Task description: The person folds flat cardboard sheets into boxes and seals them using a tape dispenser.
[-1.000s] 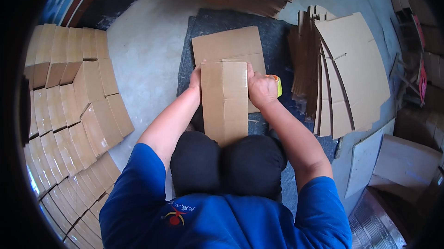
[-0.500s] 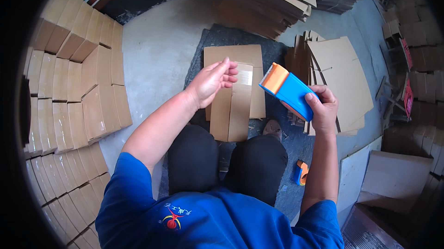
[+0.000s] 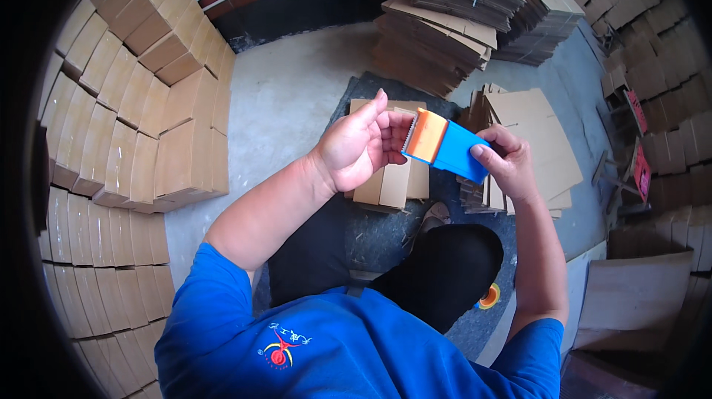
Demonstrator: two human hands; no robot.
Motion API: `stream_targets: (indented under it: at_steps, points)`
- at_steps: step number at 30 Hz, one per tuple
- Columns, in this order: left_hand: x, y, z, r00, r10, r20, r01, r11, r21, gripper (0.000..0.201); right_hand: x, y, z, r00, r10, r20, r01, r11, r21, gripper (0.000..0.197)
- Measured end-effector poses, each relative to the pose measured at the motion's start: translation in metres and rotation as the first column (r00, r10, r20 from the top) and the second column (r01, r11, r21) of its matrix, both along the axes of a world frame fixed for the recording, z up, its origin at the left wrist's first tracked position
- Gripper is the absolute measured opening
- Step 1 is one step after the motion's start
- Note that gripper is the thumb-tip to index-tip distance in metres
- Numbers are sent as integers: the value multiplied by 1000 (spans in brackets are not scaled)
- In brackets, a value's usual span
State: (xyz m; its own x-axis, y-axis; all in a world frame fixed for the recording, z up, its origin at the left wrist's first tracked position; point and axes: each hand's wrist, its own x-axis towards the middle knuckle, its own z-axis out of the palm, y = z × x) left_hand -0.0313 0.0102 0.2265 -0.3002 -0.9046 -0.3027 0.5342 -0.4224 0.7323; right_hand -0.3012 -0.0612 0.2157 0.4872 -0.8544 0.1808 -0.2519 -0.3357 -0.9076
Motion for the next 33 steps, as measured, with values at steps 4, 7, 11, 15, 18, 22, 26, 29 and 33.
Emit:
stream_targets:
  at_steps: [4, 7, 11, 15, 18, 22, 26, 29, 33]
  points:
    - [-1, 14, -4, 983, 181, 18, -182, 981, 70, 29, 16, 3, 7, 998, 59, -26, -57, 996, 63, 30]
    - [1, 22, -32, 962, 248, 113, -257, 963, 84, 20, 25, 8, -9, 993, 78, -87, -70, 993, 96, 29]
    - [11, 34, -102, 920, 248, 304, -305, 939, 157, 20, 43, 14, -53, 977, 138, -162, -91, 959, 270, 34]
    - [27, 56, -165, 912, 269, 310, -357, 892, 277, 18, 36, 20, -77, 910, 221, -351, -99, 937, 334, 36]
    - [46, 60, -179, 841, 302, 449, -474, 812, 341, 14, 21, 14, -93, 901, 247, -357, -121, 933, 339, 37]
    - [44, 50, -199, 785, 328, 525, -547, 765, 340, 17, 24, 12, -118, 879, 242, -410, -88, 929, 359, 39]
    - [40, 44, -222, 694, 321, 644, -582, 777, 239, 20, 28, 10, -135, 845, 276, -458, -92, 919, 384, 41]
    - [34, 40, -242, 656, 318, 684, -603, 766, 222, 19, 27, 8, -146, 826, 275, -492, -76, 919, 387, 42]
    - [13, 47, -288, 535, 514, 671, -748, 657, 93, 23, 33, 10, -146, 788, 310, -531, -106, 919, 379, 43]
